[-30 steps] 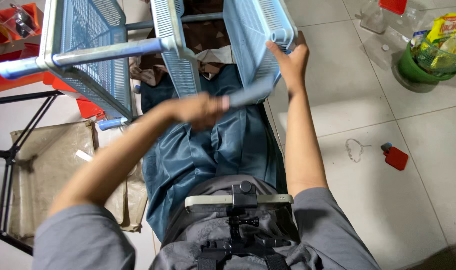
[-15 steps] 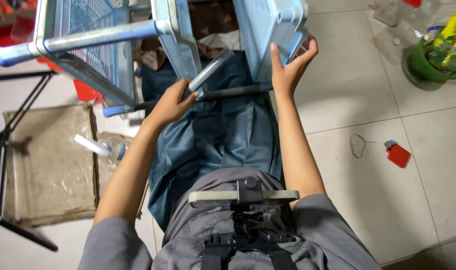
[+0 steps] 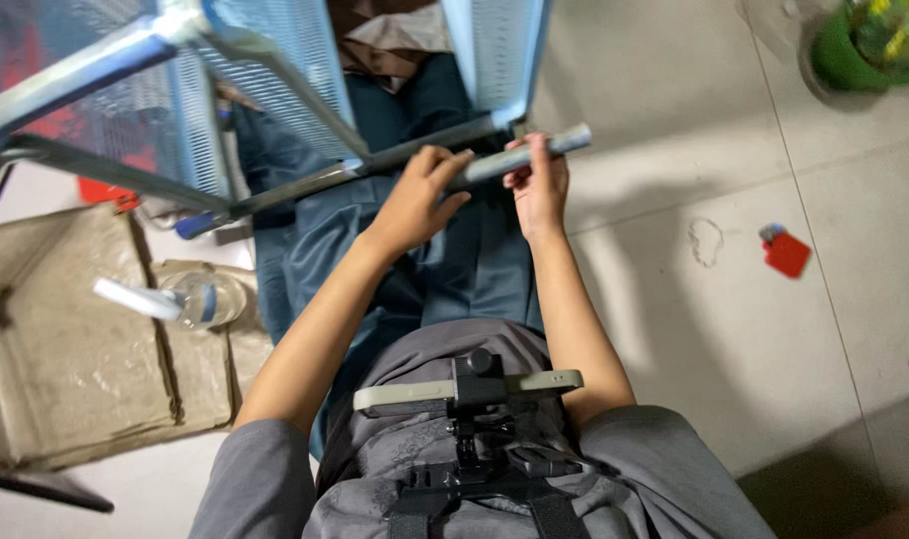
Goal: The person disassembles a three-tier plastic storage rack by hand, removing vertical poles and horizontal crossbars from the blue plastic baskets. The person works on a blue mat on a tiled floor, detaching components and laying them aside.
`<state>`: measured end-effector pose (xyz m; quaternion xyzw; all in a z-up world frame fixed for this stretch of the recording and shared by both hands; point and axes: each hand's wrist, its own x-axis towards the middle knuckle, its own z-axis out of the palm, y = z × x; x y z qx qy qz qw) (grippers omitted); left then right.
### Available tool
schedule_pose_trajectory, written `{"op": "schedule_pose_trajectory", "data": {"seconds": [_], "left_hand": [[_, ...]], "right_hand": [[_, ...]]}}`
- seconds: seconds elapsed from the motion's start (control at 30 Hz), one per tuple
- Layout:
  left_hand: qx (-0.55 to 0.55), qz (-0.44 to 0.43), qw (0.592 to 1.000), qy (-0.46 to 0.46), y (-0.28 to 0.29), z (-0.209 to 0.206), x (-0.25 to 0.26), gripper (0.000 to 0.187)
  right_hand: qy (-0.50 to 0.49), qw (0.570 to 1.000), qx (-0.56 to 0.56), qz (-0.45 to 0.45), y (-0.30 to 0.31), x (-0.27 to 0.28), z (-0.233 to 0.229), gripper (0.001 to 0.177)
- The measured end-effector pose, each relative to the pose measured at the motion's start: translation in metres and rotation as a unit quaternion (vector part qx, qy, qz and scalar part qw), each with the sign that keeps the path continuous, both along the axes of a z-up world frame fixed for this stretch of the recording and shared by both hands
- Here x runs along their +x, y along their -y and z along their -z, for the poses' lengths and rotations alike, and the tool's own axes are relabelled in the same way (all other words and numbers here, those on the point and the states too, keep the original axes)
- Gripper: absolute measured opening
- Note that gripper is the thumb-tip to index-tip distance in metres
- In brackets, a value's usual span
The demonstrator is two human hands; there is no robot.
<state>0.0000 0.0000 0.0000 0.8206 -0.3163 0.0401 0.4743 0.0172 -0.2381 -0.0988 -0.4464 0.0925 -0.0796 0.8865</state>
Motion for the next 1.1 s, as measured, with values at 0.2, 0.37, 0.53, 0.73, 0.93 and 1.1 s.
{"op": "schedule_pose_trajectory", "data": {"seconds": [0.2, 0.37, 0.53, 0.73, 0.93, 1.1], "left_hand": [[0.080, -0.096, 0.983, 0.134, 0.003, 0.014, 0.008, 0.073], [0.162, -0.152, 0.965, 0.142, 0.000, 0.035, 0.015, 0.080], [0.201, -0.146, 0.962, 0.118, -0.003, 0.062, 0.022, 0.073], [0.202, -0.143, 0.962, 0.115, -0.003, 0.073, 0.037, 0.062], [0.201, -0.158, 0.959, 0.126, -0.004, 0.073, 0.042, 0.053], [0.211, -0.203, 0.948, 0.125, 0.002, 0.081, 0.046, 0.038]], "right_hand": [[-0.070, 0.929, 0.210, 0.297, 0.112, -0.041, 0.070, 0.042], [-0.130, 0.861, 0.304, 0.388, 0.173, -0.074, 0.152, 0.051], [-0.161, 0.850, 0.320, 0.387, 0.205, -0.090, 0.200, 0.044], [-0.170, 0.857, 0.315, 0.370, 0.201, -0.102, 0.197, 0.036], [-0.193, 0.948, 0.190, 0.168, 0.132, -0.076, 0.128, 0.044], [-0.120, 0.992, 0.017, 0.025, 0.046, -0.033, 0.061, 0.047]]}}
